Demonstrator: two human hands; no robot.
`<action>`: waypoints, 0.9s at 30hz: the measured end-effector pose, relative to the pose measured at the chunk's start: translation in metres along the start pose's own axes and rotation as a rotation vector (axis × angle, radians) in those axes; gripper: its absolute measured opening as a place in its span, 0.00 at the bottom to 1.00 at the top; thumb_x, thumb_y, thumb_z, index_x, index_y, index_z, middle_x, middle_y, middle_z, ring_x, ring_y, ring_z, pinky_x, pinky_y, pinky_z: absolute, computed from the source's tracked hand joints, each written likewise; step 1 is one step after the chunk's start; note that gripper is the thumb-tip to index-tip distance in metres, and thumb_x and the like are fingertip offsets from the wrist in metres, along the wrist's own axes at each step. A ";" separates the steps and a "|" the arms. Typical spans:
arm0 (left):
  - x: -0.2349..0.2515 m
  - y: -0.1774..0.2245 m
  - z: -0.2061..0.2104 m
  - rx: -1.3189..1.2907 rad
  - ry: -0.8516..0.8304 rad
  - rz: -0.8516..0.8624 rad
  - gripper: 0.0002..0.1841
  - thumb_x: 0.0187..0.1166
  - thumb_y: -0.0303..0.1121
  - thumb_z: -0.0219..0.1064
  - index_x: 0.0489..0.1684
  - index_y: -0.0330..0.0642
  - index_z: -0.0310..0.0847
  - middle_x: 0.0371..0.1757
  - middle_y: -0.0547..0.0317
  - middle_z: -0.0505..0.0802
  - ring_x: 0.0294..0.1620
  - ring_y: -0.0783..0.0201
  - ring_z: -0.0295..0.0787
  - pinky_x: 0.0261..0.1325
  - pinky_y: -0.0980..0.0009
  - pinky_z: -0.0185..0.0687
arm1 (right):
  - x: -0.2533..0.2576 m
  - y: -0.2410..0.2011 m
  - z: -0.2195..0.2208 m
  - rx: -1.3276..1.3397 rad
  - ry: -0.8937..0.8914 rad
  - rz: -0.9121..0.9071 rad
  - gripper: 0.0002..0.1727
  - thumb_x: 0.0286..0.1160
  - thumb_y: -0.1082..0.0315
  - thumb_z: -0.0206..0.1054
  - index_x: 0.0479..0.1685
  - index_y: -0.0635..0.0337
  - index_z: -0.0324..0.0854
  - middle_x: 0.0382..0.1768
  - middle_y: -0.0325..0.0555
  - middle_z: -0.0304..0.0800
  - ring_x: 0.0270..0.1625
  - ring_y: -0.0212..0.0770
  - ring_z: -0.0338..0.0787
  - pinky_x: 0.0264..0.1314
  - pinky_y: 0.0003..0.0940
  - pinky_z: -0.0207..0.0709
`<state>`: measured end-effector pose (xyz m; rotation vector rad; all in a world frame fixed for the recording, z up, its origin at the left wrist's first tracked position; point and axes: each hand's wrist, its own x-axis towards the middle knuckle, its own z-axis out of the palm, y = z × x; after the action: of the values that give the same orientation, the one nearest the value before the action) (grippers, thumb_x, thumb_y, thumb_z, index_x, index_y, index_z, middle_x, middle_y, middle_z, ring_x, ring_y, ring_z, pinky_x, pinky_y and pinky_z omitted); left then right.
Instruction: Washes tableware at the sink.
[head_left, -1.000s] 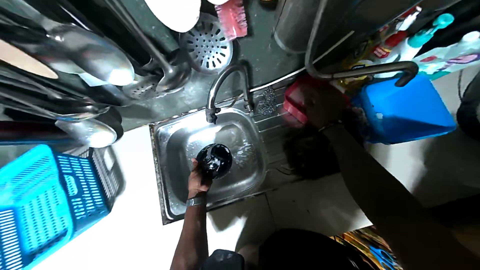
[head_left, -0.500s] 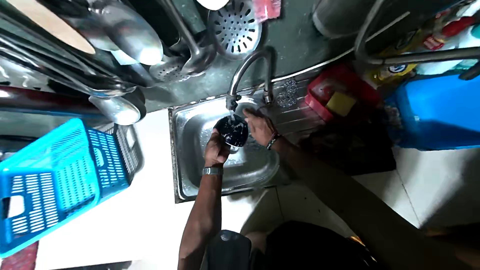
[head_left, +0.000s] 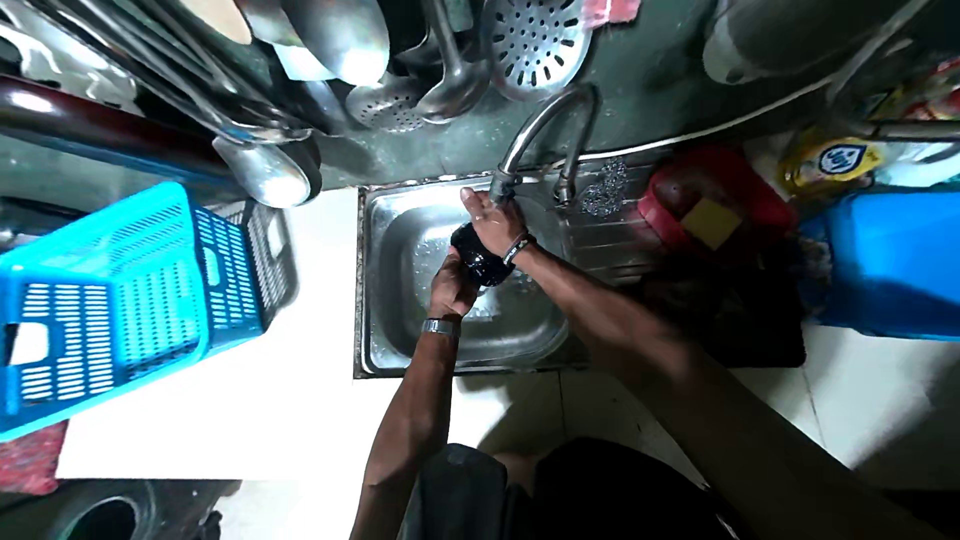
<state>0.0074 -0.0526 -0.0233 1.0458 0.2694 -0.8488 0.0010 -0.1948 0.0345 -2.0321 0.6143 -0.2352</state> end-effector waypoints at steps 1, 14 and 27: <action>0.001 0.001 0.000 -0.010 -0.001 -0.006 0.26 0.95 0.55 0.38 0.77 0.52 0.70 0.65 0.58 0.89 0.66 0.60 0.85 0.69 0.54 0.82 | -0.003 0.001 -0.008 -0.090 -0.035 0.030 0.31 0.92 0.46 0.48 0.53 0.64 0.88 0.48 0.61 0.92 0.58 0.57 0.91 0.65 0.59 0.79; 0.027 0.019 0.024 -0.048 0.068 -0.096 0.30 0.91 0.61 0.39 0.62 0.49 0.79 0.50 0.54 0.92 0.51 0.56 0.90 0.52 0.51 0.87 | -0.030 0.069 -0.057 0.236 0.026 0.077 0.24 0.86 0.59 0.64 0.73 0.64 0.80 0.68 0.57 0.86 0.70 0.45 0.86 0.76 0.42 0.77; 0.044 0.033 0.031 0.224 0.063 -0.158 0.20 0.91 0.51 0.47 0.50 0.48 0.80 0.36 0.59 0.88 0.37 0.64 0.87 0.38 0.62 0.85 | -0.054 0.055 -0.045 0.824 0.036 0.374 0.21 0.88 0.54 0.62 0.66 0.60 0.81 0.60 0.50 0.89 0.63 0.42 0.88 0.68 0.47 0.83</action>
<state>0.0549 -0.0928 -0.0108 1.2736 0.3185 -1.0055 -0.0810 -0.2233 0.0151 -1.1037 0.7504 -0.2477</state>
